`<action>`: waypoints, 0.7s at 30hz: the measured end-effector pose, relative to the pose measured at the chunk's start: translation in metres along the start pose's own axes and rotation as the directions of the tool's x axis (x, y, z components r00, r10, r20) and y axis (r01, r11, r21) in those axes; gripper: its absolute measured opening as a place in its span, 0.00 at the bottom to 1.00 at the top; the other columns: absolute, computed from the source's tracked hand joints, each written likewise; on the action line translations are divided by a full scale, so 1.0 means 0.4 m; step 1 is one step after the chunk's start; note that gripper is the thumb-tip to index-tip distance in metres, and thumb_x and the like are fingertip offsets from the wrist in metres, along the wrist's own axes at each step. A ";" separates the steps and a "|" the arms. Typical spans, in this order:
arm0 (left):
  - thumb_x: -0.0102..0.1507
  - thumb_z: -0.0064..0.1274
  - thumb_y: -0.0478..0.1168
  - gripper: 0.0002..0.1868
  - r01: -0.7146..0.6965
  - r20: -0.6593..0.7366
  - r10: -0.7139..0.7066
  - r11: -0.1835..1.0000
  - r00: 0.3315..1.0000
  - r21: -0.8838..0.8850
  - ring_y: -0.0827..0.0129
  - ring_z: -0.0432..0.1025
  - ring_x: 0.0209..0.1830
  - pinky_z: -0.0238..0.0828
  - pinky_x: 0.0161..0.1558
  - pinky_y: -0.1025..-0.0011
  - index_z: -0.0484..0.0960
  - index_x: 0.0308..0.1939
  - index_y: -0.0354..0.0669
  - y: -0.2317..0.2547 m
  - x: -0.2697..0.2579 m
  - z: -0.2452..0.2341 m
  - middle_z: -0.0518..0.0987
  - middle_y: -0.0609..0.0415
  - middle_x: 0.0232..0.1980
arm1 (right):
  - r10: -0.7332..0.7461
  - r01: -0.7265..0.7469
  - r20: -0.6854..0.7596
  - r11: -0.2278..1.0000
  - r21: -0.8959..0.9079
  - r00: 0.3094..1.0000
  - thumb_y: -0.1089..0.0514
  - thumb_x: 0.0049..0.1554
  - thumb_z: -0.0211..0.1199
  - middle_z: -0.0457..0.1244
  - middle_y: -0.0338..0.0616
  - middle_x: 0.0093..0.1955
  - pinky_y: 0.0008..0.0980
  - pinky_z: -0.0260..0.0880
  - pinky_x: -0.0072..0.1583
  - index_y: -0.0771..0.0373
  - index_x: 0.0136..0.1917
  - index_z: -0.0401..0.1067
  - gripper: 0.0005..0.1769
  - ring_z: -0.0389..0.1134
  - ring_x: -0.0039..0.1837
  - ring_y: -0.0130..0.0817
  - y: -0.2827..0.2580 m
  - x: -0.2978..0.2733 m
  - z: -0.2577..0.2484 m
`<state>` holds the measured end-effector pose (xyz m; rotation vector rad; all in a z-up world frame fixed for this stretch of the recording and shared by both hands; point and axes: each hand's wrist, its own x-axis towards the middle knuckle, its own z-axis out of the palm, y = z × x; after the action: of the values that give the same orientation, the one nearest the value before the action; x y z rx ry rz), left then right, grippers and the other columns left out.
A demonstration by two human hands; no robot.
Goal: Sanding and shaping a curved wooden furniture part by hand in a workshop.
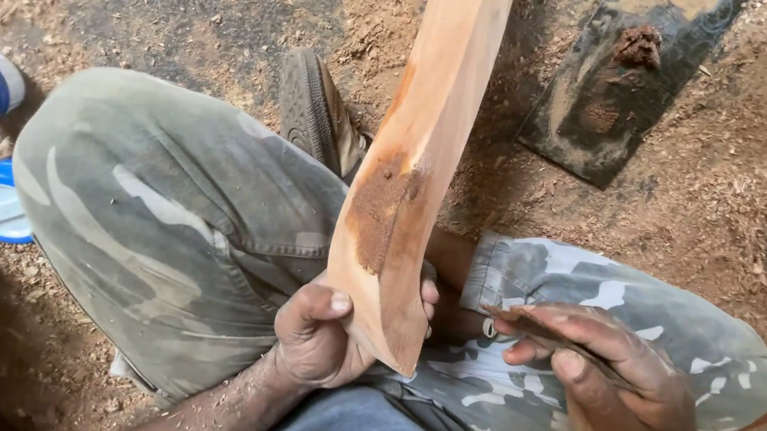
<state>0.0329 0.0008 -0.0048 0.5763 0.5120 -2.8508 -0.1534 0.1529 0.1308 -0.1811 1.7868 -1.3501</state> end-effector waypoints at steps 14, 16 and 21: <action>0.58 0.58 0.41 0.30 0.160 -0.168 0.056 0.116 0.984 0.980 0.61 0.78 0.47 0.76 0.50 0.64 0.67 0.61 0.36 -0.022 0.068 0.027 0.80 0.43 0.47 | -0.035 0.128 0.123 0.212 -0.969 0.992 0.64 0.61 0.53 0.72 0.53 0.57 0.35 0.73 0.63 0.67 0.56 0.79 0.16 0.74 0.59 0.44 -0.075 0.087 0.030; 0.57 0.58 0.41 0.31 0.187 -0.192 0.047 0.090 0.980 0.978 0.60 0.78 0.46 0.76 0.49 0.63 0.66 0.61 0.36 -0.016 0.073 0.028 0.79 0.43 0.46 | -0.051 0.211 0.206 0.151 -0.966 0.977 0.63 0.62 0.52 0.72 0.53 0.56 0.36 0.73 0.62 0.68 0.56 0.79 0.16 0.73 0.57 0.46 -0.060 0.105 0.031; 0.55 0.56 0.38 0.34 0.113 -0.119 0.084 0.076 0.989 0.991 0.59 0.78 0.48 0.76 0.50 0.62 0.65 0.64 0.36 -0.019 0.063 0.026 0.78 0.42 0.47 | -0.070 0.357 0.350 0.116 -0.927 0.934 0.66 0.63 0.52 0.71 0.56 0.57 0.35 0.75 0.58 0.71 0.56 0.78 0.15 0.72 0.57 0.45 -0.057 0.155 0.087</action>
<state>0.0047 0.0011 -0.0038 0.9099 -1.7240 -2.6777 -0.1754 0.0833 0.1150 -1.3391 2.2142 0.0290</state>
